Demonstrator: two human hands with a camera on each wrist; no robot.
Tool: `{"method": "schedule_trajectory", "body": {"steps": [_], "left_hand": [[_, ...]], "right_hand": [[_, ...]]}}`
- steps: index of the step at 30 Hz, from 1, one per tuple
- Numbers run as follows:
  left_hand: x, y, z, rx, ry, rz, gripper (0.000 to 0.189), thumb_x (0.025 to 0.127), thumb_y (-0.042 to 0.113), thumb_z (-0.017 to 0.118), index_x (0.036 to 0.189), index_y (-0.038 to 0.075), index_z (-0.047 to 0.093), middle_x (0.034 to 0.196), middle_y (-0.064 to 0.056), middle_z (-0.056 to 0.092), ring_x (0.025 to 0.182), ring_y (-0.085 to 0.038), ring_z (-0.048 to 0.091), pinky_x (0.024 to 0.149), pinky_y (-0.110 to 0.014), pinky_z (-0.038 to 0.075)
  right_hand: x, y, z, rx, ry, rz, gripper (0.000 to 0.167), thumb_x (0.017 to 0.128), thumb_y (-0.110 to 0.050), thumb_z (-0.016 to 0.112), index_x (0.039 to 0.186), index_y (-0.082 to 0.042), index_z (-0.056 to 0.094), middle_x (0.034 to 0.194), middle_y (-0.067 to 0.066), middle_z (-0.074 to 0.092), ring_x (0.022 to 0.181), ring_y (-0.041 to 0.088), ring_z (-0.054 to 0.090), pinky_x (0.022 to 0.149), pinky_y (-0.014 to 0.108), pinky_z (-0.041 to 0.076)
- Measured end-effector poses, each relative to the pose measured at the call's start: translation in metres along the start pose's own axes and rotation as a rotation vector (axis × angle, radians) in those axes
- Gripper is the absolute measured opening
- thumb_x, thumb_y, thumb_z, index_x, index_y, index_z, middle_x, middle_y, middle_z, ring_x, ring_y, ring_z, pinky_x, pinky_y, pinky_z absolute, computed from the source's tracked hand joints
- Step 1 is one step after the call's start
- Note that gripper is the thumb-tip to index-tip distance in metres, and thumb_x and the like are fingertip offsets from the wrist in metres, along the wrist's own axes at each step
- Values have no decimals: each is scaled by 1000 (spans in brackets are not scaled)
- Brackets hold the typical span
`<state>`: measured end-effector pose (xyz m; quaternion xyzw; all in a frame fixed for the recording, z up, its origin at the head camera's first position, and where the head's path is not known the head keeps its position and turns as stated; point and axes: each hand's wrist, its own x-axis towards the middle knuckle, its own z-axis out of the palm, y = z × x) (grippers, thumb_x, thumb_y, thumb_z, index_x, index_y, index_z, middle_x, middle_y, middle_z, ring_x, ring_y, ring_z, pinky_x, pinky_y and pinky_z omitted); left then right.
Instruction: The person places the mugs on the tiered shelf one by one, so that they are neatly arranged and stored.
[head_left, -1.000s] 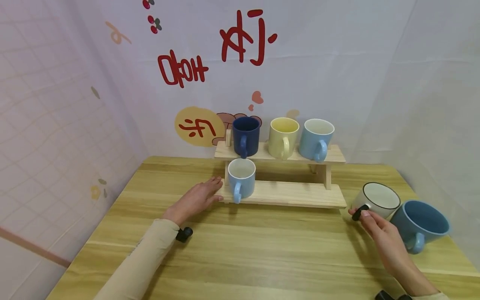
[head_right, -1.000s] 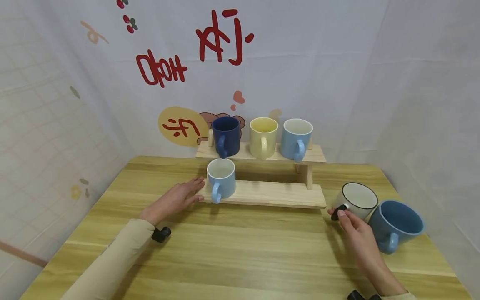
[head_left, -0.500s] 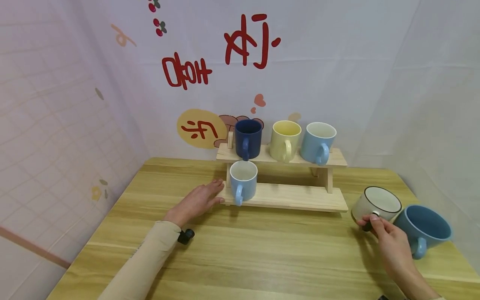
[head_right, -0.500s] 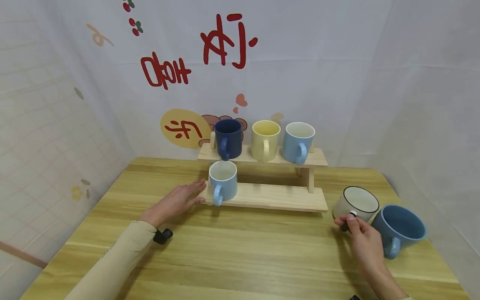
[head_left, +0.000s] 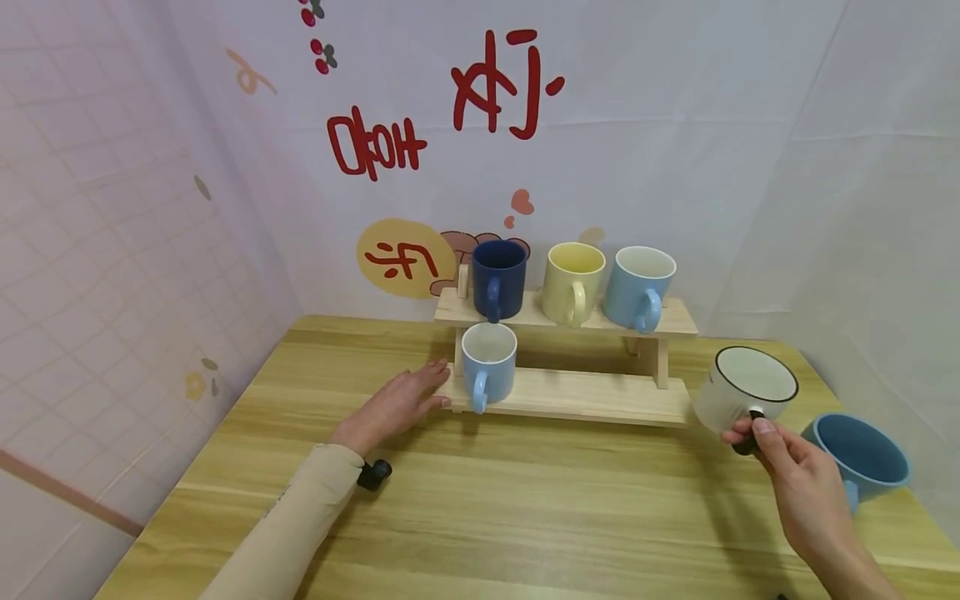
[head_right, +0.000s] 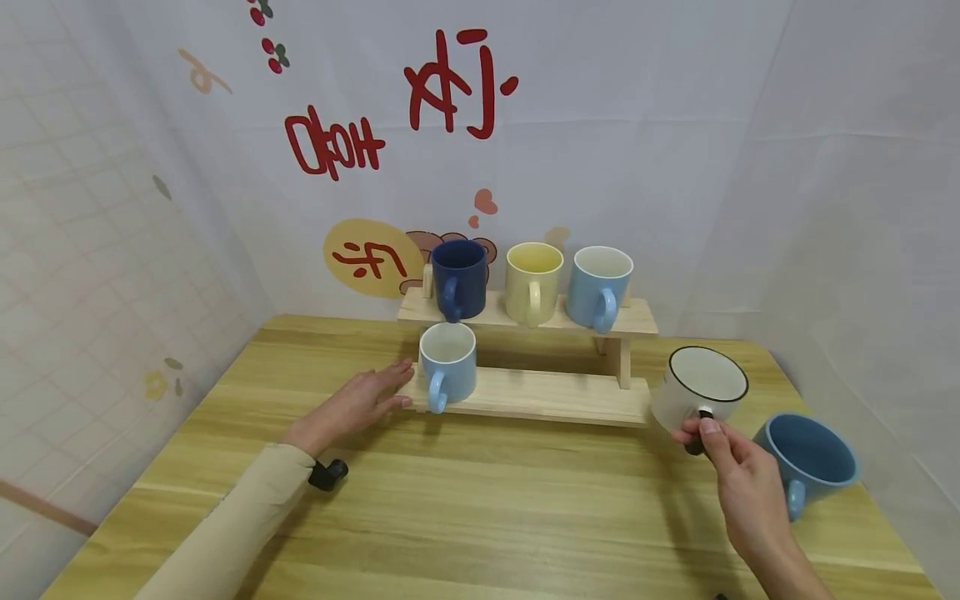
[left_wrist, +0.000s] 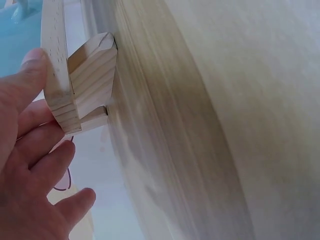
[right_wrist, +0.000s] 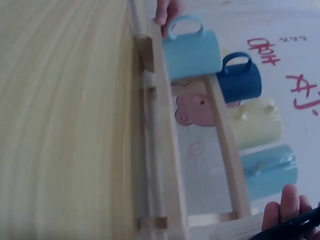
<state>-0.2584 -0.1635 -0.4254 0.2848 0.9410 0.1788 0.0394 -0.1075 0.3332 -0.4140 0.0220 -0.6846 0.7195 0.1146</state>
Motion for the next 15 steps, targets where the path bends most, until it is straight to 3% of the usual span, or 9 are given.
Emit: {"method": "schedule_trajectory", "body": {"steps": [6,15], "left_hand": [[-1,3,-1,-9,-15,-18,61,105,36,60,154,2,47,165,-15,35,151,-34,34,121,-62,24],[-1,5,1,-14,-16,-14,61,106,34,59,154,-1,46,164,-18,35,153,-38,30,121,-63,24]], "right_hand": [[-3,-15,23,20,-93,-80,29,112,-8,43,119,8,66,106,1,75,107,8,67,99,12,43],[-3,-27,62,-15,-171,-45,32,113,-11,42,120,13,62,104,4,75,112,10,63,100,15,42]]}}
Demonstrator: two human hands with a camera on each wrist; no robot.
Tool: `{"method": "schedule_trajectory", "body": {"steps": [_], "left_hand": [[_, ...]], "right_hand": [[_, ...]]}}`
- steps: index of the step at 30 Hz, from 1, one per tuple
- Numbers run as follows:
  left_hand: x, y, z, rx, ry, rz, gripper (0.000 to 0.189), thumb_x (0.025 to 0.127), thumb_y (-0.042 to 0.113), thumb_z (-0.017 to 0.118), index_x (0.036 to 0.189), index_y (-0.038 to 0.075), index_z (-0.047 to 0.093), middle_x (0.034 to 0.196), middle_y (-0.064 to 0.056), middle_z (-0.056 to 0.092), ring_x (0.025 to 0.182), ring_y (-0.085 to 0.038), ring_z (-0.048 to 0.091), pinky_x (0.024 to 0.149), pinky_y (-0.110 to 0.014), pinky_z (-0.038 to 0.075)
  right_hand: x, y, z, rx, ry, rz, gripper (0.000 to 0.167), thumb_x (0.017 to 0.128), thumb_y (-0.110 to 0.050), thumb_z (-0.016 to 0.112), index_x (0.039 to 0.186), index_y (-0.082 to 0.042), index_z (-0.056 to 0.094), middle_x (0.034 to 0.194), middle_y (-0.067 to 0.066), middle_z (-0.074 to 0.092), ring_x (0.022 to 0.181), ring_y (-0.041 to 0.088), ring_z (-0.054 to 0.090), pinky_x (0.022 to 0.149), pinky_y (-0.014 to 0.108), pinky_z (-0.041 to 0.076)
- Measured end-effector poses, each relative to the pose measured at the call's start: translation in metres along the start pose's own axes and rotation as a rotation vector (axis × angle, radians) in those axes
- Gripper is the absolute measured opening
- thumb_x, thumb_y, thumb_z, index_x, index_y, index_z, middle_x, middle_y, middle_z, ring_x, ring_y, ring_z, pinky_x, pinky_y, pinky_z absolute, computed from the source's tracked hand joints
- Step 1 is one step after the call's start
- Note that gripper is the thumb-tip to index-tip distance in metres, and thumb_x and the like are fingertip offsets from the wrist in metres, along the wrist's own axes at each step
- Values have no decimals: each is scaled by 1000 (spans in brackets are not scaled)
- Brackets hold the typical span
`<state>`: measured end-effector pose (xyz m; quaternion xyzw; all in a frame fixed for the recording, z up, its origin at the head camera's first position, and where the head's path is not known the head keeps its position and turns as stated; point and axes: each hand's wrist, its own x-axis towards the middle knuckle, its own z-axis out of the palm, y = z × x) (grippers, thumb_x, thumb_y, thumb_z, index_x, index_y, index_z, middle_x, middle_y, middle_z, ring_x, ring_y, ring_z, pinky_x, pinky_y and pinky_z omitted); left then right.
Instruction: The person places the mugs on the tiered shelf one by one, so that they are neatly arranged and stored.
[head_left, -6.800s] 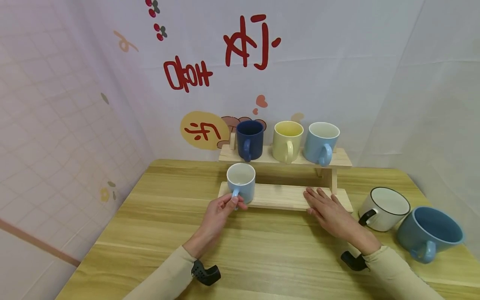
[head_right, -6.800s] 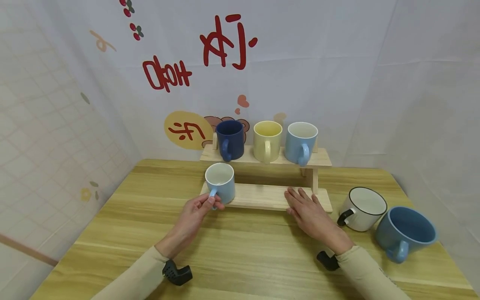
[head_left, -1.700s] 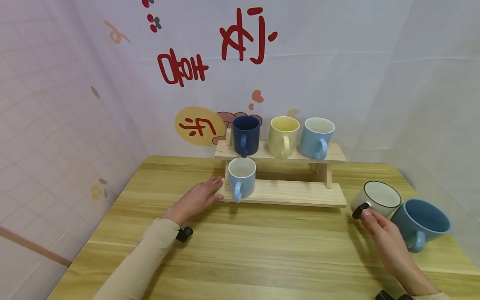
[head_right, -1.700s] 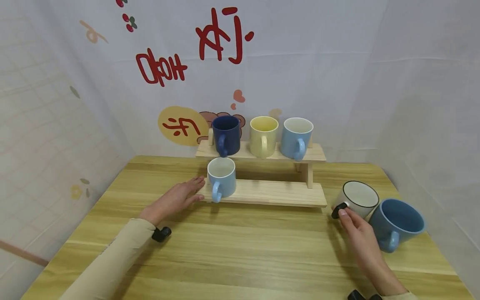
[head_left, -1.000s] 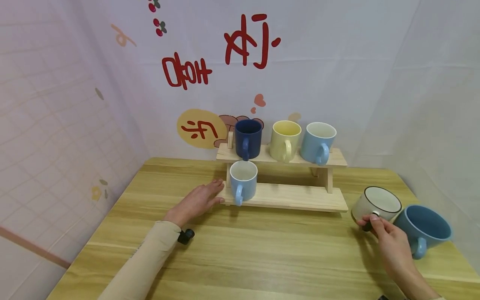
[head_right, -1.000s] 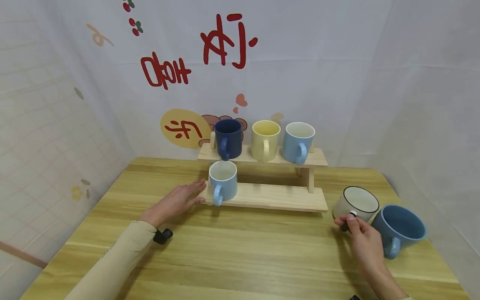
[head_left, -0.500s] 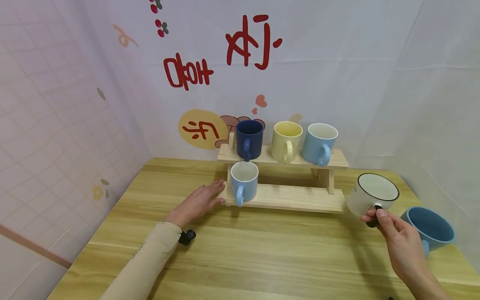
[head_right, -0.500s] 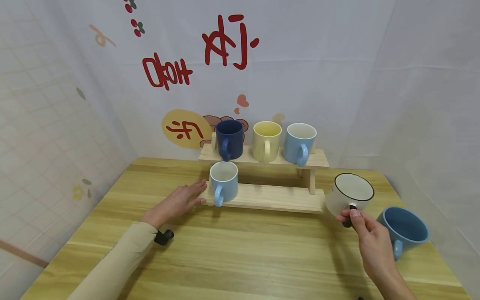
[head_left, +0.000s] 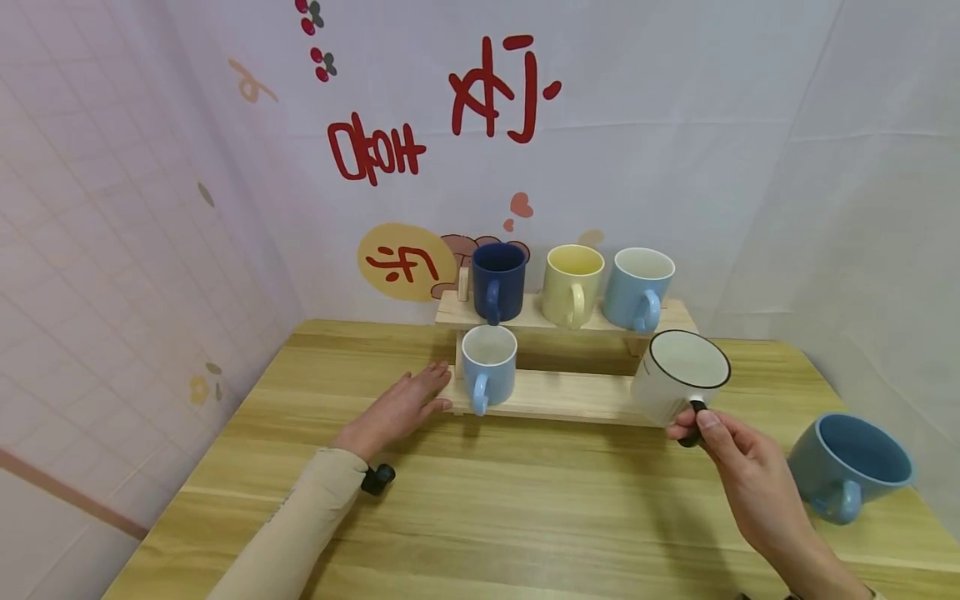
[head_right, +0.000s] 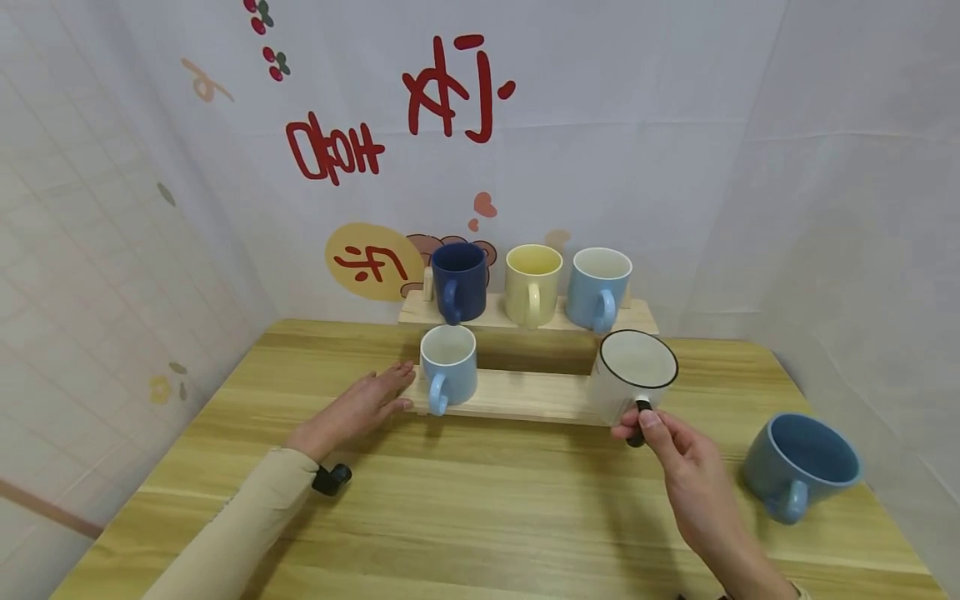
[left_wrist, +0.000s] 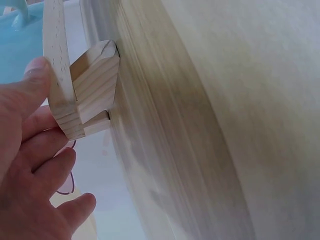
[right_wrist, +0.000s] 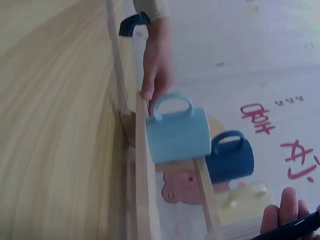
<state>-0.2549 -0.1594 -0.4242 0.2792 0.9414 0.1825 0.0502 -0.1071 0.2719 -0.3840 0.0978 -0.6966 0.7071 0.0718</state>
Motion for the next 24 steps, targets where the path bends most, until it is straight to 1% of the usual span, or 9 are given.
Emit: {"method": "schedule_trajectory", "body": {"steps": [3,6,12,15,18,20,24], "left_hand": [[0,1,0,-5,3,-3,60,106,33,59,153,-2,46,164,-18,35,152,-38,30,121,-63,24],[0,2,-1,-7,2,-9,60,106,33,59,153,-2,46,164,-18,34,153,-38,30,121,-62,24],[-1,3,0,0,-2,-21,61,106,35,58,155,0,45,165,-16,33,153,-35,29,122,-59,24],[0,3,1,5,1,-19,61,106,35,58,155,0,45,165,-16,33,153,-33,30,122,-58,25],[0,3,1,5,4,-20,61,106,35,58,155,1,46,165,-15,34,153,-32,31,122,-58,26],[0,3,1,3,5,-21,61,106,35,58,155,1,46,165,-15,34,153,-32,31,122,-58,26],[-1,4,0,-8,7,-19,61,106,34,59,155,0,45,165,-16,33,153,-33,31,121,-59,26]], "right_hand": [[4,0,13,27,-39,-5,33,113,-10,40,118,14,62,103,6,76,111,11,64,99,17,44],[7,1,26,29,-61,-8,33,113,-9,40,116,15,62,101,5,76,108,11,65,97,18,45],[12,4,47,-23,-67,22,35,113,-13,43,114,18,60,97,4,77,104,11,66,94,20,47],[15,8,57,-57,-70,38,37,113,-15,44,114,18,60,96,2,77,103,11,66,93,20,47],[19,12,66,-69,-77,60,38,113,-18,44,115,17,61,95,3,77,103,11,65,93,20,46],[22,15,73,-73,-81,76,39,113,-19,45,115,16,61,96,4,77,104,12,64,94,20,46],[28,21,85,-71,-83,119,42,113,-24,46,116,15,62,98,11,76,106,13,64,96,21,44]]}}
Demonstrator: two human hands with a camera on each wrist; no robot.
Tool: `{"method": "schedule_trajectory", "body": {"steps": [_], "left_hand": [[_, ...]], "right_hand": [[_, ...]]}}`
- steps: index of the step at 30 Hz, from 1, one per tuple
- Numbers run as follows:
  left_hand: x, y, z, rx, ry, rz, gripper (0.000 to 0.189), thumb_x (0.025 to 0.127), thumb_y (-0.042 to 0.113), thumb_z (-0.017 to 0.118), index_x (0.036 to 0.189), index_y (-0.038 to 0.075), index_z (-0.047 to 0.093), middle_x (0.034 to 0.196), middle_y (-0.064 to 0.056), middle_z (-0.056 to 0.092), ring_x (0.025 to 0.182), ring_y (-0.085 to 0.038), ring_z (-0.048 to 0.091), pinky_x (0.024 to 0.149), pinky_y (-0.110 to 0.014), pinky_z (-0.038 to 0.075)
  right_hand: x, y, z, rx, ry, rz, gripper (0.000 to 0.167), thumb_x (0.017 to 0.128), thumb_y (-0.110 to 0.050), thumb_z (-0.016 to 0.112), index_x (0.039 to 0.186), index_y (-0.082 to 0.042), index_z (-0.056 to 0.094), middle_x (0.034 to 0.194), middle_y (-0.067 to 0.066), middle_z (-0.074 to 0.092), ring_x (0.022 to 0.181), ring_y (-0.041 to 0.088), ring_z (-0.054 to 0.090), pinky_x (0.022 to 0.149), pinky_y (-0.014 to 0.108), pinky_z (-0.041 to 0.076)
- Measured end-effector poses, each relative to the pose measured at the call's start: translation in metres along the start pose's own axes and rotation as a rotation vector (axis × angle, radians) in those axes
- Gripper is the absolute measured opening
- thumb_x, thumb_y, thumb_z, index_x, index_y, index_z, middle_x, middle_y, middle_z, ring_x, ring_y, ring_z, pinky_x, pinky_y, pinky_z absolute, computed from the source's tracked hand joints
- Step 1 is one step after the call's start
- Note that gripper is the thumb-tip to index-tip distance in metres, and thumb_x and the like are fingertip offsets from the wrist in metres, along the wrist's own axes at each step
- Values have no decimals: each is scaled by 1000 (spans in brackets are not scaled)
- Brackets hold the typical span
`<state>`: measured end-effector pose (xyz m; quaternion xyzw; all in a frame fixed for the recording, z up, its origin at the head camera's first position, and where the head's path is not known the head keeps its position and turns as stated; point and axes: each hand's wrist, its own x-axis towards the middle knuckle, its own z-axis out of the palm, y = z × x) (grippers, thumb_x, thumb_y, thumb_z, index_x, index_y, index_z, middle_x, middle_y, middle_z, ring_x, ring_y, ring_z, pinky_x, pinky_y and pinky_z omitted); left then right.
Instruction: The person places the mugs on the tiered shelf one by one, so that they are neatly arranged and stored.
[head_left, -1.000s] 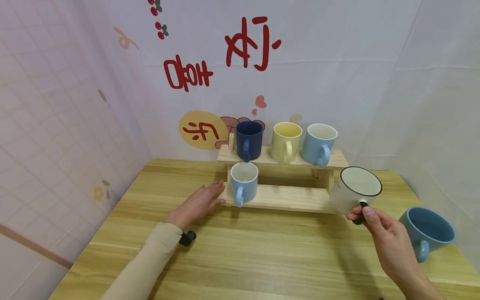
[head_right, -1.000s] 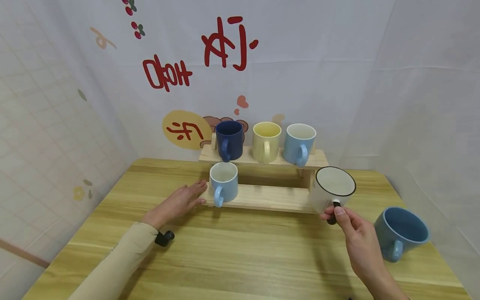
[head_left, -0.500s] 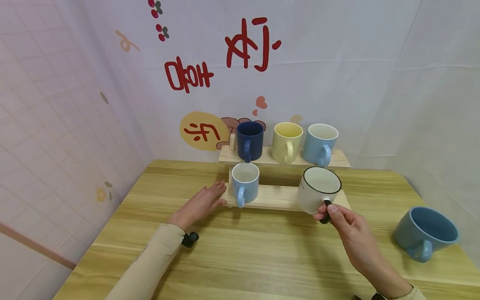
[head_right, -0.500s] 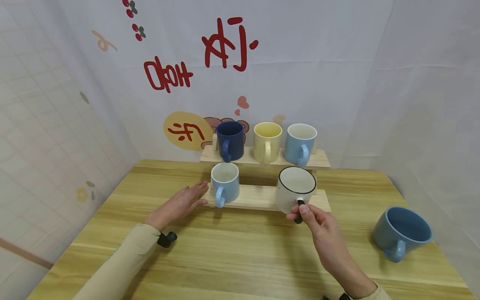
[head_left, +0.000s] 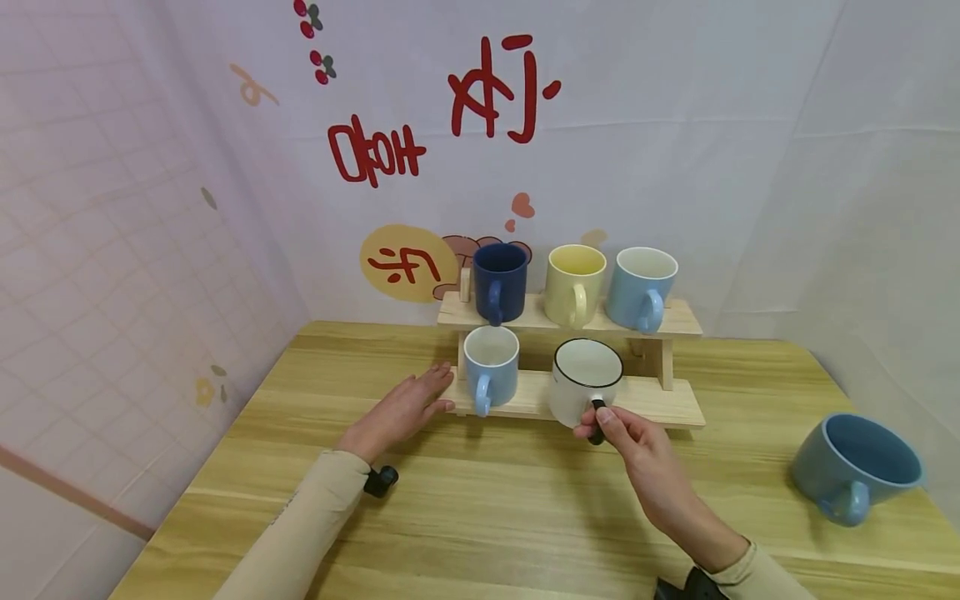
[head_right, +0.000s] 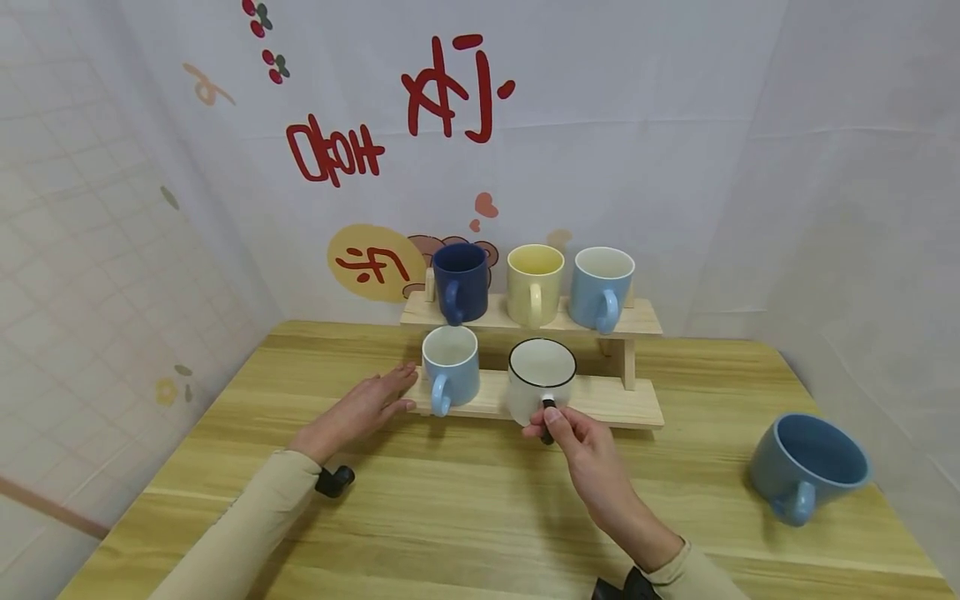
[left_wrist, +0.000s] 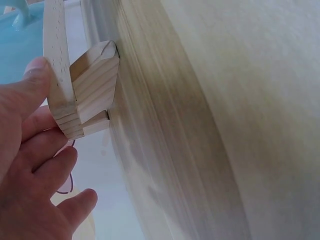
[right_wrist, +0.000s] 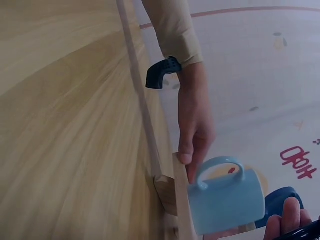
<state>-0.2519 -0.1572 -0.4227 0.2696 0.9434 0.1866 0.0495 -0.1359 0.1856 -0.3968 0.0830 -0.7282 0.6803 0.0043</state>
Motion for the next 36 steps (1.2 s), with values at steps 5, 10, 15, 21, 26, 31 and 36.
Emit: {"method": "schedule_trajectory", "body": {"steps": [5,10,15,21,26,31,36], "left_hand": [[-2,-2,2,-20,5,8,61,106,32,59,154,-1,45,165,-17,34,152,-35,32,121,-60,28],[-1,-5,5,-12,5,19,61,106,33,59,154,-1,45,164,-17,35,151,-35,35,120,-60,29],[-1,-6,5,-7,8,27,61,107,33,59,155,-1,44,164,-18,34,151,-35,35,120,-59,30],[0,-6,3,-9,10,28,61,107,33,59,155,-2,43,165,-18,33,151,-35,35,120,-60,29],[1,-3,0,-7,17,36,61,107,32,58,155,-3,44,164,-19,34,150,-36,36,119,-60,31],[0,-3,0,1,19,31,60,107,32,58,155,-2,44,164,-18,34,150,-35,36,119,-58,32],[-1,-4,2,0,16,25,60,107,32,58,155,-1,44,165,-18,34,150,-35,36,119,-58,32]], "right_hand": [[10,9,12,-5,7,41,43,112,-27,49,115,12,64,101,18,76,106,13,63,96,23,45],[20,18,21,0,16,52,43,112,-28,50,116,12,65,105,24,74,105,15,64,98,27,46],[27,23,29,-3,30,36,44,111,-29,51,117,12,65,106,26,73,108,16,64,99,23,46],[34,26,37,-8,52,14,40,111,-26,52,116,11,67,103,21,74,108,16,64,101,24,46],[39,24,39,-32,52,-8,39,111,-26,52,114,9,68,103,21,74,108,16,65,104,31,48],[41,23,38,-55,28,2,40,111,-29,52,116,7,69,105,19,75,110,16,65,105,37,48],[41,24,35,-121,19,13,40,110,-33,54,117,3,71,107,12,77,117,19,63,105,32,47]]}}
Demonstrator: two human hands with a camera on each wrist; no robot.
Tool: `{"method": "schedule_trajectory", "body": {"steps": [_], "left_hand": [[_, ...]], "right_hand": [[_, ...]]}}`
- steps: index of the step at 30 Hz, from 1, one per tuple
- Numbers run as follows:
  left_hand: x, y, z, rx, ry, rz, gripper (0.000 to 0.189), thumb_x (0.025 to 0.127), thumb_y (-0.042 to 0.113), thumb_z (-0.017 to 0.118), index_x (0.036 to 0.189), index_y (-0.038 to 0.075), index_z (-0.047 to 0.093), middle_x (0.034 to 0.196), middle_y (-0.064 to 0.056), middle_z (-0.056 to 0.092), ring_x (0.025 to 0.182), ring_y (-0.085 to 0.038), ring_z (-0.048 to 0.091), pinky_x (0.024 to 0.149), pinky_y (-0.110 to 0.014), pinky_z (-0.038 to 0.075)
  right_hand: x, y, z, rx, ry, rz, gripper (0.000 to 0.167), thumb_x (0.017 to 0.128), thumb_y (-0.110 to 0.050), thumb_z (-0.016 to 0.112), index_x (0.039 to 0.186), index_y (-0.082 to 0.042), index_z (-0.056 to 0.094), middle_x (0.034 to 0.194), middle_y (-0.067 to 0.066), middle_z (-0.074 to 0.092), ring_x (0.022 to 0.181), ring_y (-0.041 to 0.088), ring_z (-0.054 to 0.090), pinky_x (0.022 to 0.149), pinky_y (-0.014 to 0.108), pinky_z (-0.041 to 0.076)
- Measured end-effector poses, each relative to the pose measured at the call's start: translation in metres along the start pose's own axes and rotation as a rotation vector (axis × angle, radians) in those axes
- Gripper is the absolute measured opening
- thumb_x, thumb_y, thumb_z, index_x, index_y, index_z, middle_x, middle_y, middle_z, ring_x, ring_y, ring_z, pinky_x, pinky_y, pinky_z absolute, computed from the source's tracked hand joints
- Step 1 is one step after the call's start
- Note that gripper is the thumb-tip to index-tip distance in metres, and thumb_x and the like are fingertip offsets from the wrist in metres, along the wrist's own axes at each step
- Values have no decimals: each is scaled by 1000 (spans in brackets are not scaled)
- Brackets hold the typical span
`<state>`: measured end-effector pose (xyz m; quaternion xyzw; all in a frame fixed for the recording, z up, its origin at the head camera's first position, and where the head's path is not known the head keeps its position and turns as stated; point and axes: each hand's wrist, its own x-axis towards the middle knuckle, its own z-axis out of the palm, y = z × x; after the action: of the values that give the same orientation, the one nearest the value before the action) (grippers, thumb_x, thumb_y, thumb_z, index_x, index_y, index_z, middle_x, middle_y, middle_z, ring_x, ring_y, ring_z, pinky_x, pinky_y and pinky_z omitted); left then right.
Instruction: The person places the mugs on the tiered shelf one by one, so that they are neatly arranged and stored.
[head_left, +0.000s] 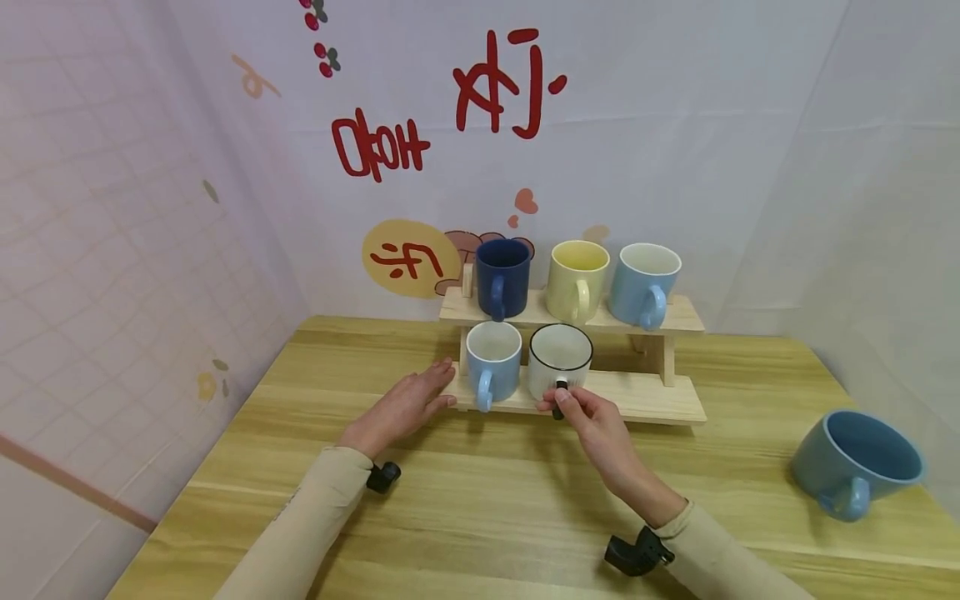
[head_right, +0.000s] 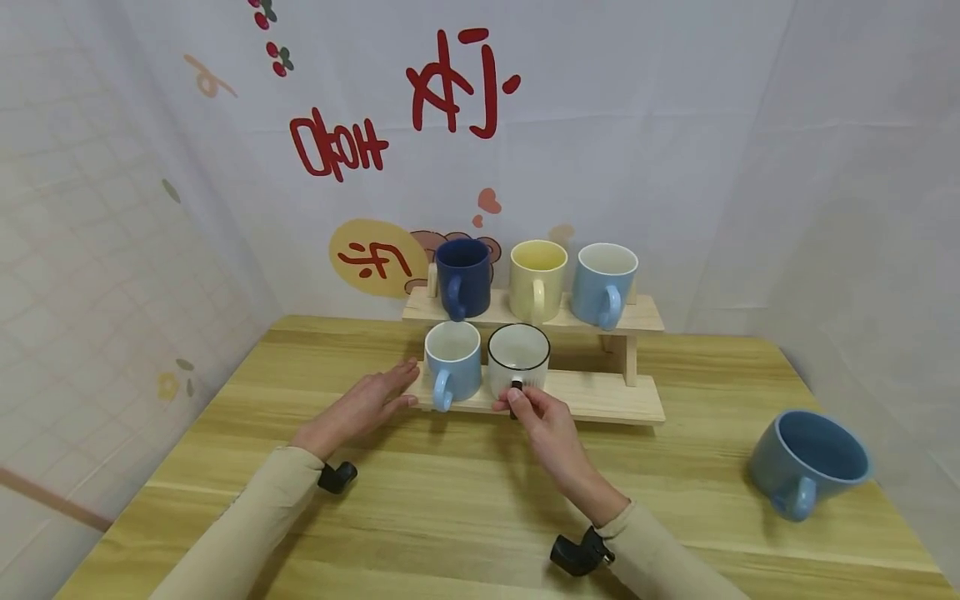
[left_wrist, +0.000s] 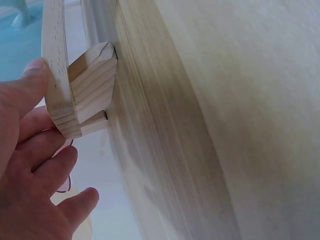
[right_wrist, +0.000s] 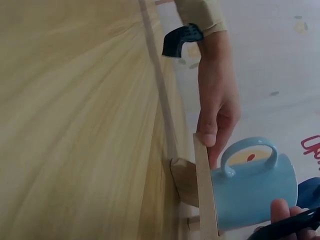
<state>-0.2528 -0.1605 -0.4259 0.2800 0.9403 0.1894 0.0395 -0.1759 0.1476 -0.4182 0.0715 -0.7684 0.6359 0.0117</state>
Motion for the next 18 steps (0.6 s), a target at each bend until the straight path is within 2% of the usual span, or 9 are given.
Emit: {"method": "schedule_trajectory", "body": {"steps": [5,9,14,18], "left_hand": [[0,2,2,3,-21,-16,60,107,33,58,155,-1,44,165,-18,32,150,-35,37,119,-58,31],[0,4,4,-7,-35,-30,61,108,34,56,157,0,41,166,-16,31,150,-33,36,120,-57,30],[2,3,3,1,-10,-20,60,108,31,58,155,-2,43,165,-17,34,150,-34,37,120,-56,32],[3,1,1,13,-19,-14,61,108,31,58,155,-3,42,165,-18,33,150,-34,36,119,-55,33]], "right_hand": [[-4,4,-7,-82,4,-33,32,107,-26,60,120,1,70,113,12,75,113,18,65,98,23,50],[-11,7,-17,-158,21,-89,27,105,-23,64,122,-2,69,120,9,72,111,14,65,93,22,53],[-20,8,-30,-312,40,-206,26,104,-22,66,126,-9,69,127,3,70,118,20,66,98,27,53],[-28,9,-42,-410,48,-305,25,103,-16,67,127,-9,68,128,2,70,122,25,65,103,20,48]]}}
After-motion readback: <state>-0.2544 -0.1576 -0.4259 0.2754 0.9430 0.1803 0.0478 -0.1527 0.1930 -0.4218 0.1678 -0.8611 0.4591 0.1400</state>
